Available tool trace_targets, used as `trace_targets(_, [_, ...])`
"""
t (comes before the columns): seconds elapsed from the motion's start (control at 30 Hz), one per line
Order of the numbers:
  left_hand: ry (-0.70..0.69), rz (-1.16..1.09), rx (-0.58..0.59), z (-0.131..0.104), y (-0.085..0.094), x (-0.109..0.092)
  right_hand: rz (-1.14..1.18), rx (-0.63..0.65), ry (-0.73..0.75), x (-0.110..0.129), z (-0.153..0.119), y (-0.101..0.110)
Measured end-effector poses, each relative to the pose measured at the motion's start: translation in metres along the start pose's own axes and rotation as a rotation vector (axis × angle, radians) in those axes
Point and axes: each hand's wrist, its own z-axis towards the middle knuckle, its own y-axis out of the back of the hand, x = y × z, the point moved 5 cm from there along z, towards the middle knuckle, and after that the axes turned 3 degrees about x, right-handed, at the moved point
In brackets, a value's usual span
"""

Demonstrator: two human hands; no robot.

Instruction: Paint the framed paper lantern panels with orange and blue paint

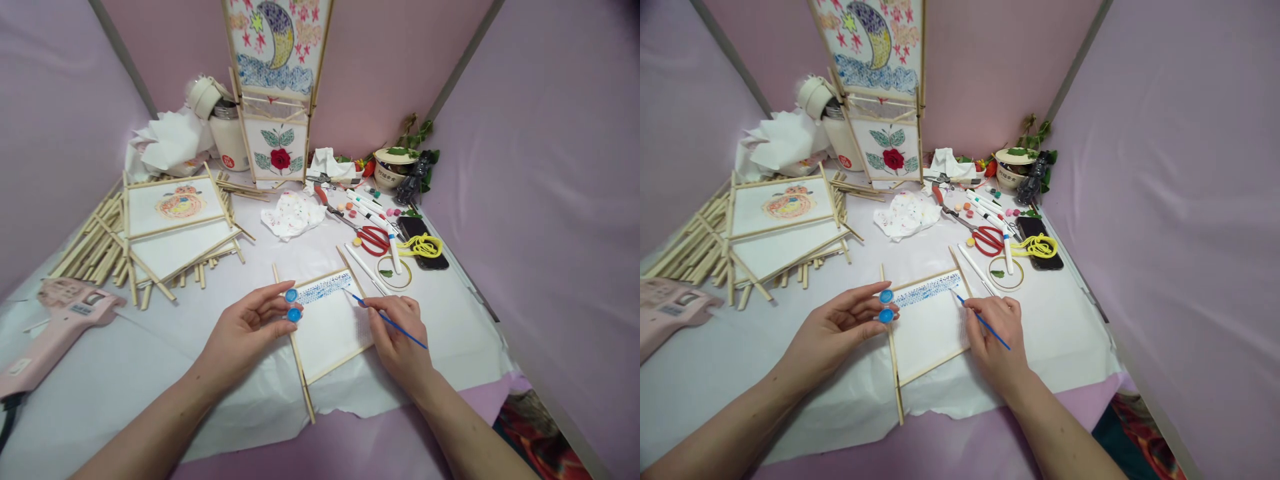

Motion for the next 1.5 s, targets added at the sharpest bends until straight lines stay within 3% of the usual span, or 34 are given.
trace_targets(0.2, [0.006, 0.008, 0.001, 0.0, 0.001, 0.001, -0.058, -0.079, -0.067, -0.007, 0.0, 0.004])
trace_targets(0.47, [0.004, 0.021, 0.002, 0.0, 0.002, 0.002, 0.072, 0.023, -0.071, -0.007, 0.0, -0.002])
trace_targets(0.73, [0.005, 0.008, 0.003, 0.0, 0.001, 0.003, -0.012, -0.07, -0.168, -0.013, 0.002, 0.004])
trace_targets(1.5, [-0.002, 0.032, 0.003, 0.001, 0.001, 0.0, -0.088, -0.081, -0.09, -0.008, 0.002, 0.004])
